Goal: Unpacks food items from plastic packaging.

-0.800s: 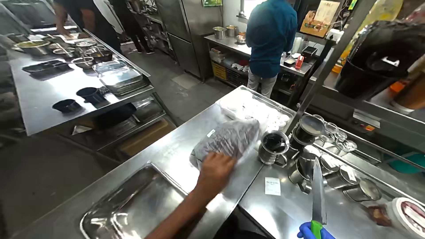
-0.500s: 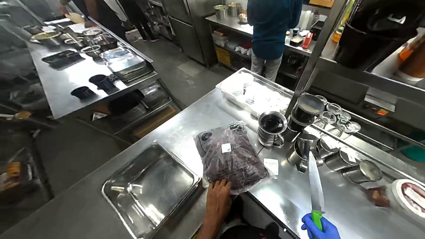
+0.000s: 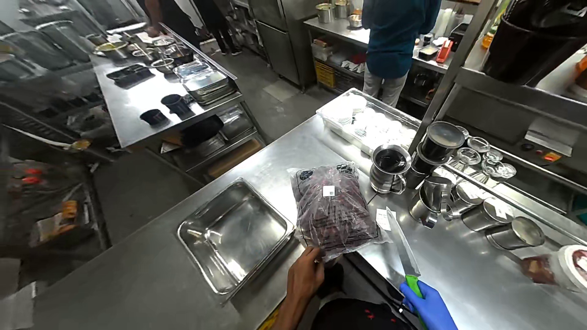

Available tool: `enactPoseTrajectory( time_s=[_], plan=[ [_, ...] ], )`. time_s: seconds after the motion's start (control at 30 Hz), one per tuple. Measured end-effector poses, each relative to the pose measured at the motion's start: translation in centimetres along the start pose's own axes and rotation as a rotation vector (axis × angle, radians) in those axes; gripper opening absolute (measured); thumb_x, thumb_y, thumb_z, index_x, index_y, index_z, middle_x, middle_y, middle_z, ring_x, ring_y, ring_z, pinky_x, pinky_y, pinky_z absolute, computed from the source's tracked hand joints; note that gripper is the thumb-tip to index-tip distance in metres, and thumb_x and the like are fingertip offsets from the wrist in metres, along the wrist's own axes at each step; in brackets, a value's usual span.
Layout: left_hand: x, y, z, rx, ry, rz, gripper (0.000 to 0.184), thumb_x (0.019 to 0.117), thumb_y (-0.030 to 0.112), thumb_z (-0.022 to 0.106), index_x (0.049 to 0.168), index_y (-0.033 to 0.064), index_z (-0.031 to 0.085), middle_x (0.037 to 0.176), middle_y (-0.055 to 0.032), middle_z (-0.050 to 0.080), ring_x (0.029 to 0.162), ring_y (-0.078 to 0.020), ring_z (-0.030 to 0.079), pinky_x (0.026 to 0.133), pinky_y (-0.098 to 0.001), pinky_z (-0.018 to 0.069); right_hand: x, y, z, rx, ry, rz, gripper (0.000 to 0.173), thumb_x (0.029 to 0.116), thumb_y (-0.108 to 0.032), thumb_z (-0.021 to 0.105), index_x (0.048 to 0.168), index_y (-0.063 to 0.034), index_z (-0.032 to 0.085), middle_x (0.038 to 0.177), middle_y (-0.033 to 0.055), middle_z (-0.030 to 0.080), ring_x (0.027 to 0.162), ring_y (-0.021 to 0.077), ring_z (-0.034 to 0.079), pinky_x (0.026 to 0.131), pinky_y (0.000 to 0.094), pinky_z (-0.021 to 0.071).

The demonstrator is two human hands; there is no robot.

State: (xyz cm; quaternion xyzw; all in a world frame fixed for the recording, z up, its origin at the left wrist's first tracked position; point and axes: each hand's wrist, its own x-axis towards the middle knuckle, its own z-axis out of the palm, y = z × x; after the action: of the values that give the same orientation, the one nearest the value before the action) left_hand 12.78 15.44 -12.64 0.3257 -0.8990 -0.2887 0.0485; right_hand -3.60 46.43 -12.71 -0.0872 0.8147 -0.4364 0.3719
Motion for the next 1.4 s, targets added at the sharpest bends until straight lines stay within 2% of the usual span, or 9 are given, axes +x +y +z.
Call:
enactPoseTrajectory(
  time_s=[0.07,0.2,0.33,0.43,0.53,0.83,1.07,1.23,1.4],
  plan=[
    [-0.1,0.2,0.1,-0.103,0.239,-0.013,0.029,0.0948,0.029,0.066,0.115,0.0095,0.074,0.105,-0.0086,0.072,0.083,-0.0197,0.071,0.074,-0.0417,0.0619,0.2,-0.3,0.4,-0.032,-0.002,-0.004,0.036,0.0942,-0.048,0.068,0.094,-0.0127,0.072,0.072,-0.0003,0.070,0.066,0.0144,0.068,0.066,0.0366,0.0582],
    [0.5,-0.3,1.2,-0.012,0.330,-0.165,0.073,0.0892,0.036,0.071,0.153,0.0117,0.047,0.156,-0.0270,0.039,0.131,-0.0445,0.053,0.102,-0.0566,0.0514,0.6,-1.3,1.1,0.000,0.000,-0.023,0.032,0.0953,-0.043,0.069,0.099,-0.0108,0.072,0.073,0.0014,0.071,0.064,0.0153,0.068,0.065,0.0362,0.0591],
    [-0.2,-0.7,3.2,-0.110,0.078,-0.170,0.074,0.0977,0.025,0.062,0.160,0.0044,0.030,0.129,-0.0213,0.066,0.102,-0.0340,0.071,0.093,-0.0525,0.0572,0.8,-2.7,1.3,-0.077,0.035,-0.036,0.031,0.0962,-0.042,0.067,0.110,-0.0149,0.073,0.076,0.0002,0.072,0.065,0.0152,0.069,0.065,0.0381,0.0605],
    [0.1,0.6,1.6,0.013,-0.041,-0.144,0.056,0.1007,0.031,0.056,0.150,0.0058,0.049,0.107,-0.0128,0.074,0.092,-0.0303,0.073,0.087,-0.0532,0.0582,0.8,-3.4,1.4,-0.253,0.113,-0.053,0.042,0.0991,-0.057,0.055,0.113,-0.0200,0.069,0.072,0.0011,0.068,0.062,0.0187,0.065,0.061,0.0446,0.0549],
    [2.1,1.5,-1.3,0.119,0.134,-0.037,0.035,0.1026,0.035,0.052,0.116,0.0122,0.075,0.099,-0.0092,0.075,0.096,-0.0289,0.072,0.087,-0.0515,0.0581,0.8,-4.0,1.1,-0.328,0.120,-0.106,0.044,0.1010,-0.059,0.048,0.118,-0.0239,0.067,0.071,0.0021,0.065,0.061,0.0204,0.063,0.058,0.0469,0.0530],
    [14.4,2.8,-4.9,0.035,0.329,0.214,0.053,0.0990,0.036,0.067,0.144,0.0085,0.059,0.150,-0.0151,0.054,0.140,-0.0401,0.046,0.113,-0.0609,0.0397,1.1,-5.7,2.7,-0.156,0.124,-0.129,0.032,0.0979,-0.046,0.062,0.112,-0.0178,0.068,0.071,0.0002,0.066,0.059,0.0168,0.063,0.057,0.0394,0.0545],
    [17.6,2.2,0.1,0.254,0.335,0.334,0.052,0.1076,0.046,0.042,0.141,0.0125,0.064,0.150,-0.0070,0.056,0.144,-0.0292,0.046,0.122,-0.0542,0.0308,0.8,-6.8,1.3,-0.015,0.190,-0.126,0.027,0.1002,-0.036,0.061,0.111,-0.0120,0.067,0.071,0.0023,0.066,0.059,0.0169,0.062,0.056,0.0359,0.0534],
    [17.3,1.2,0.9,0.446,0.249,0.272,0.057,0.1110,0.044,0.025,0.152,0.0154,0.052,0.163,-0.0034,0.042,0.154,-0.0319,0.029,0.125,-0.0631,0.0162,1.4,-6.0,1.5,-0.079,0.162,-0.100,0.031,0.0998,-0.040,0.061,0.113,-0.0137,0.067,0.072,0.0015,0.066,0.061,0.0169,0.063,0.057,0.0379,0.0538],
    [22.5,0.9,-1.5,0.493,0.137,0.218,0.057,0.1114,0.044,0.020,0.154,0.0213,0.049,0.163,-0.0001,0.041,0.155,-0.0359,0.027,0.122,-0.0704,0.0106,2.6,-7.6,3.3,-0.110,0.098,-0.167,0.032,0.0985,-0.046,0.060,0.116,-0.0199,0.068,0.075,-0.0017,0.067,0.063,0.0149,0.063,0.059,0.0367,0.0545]
  ],
)
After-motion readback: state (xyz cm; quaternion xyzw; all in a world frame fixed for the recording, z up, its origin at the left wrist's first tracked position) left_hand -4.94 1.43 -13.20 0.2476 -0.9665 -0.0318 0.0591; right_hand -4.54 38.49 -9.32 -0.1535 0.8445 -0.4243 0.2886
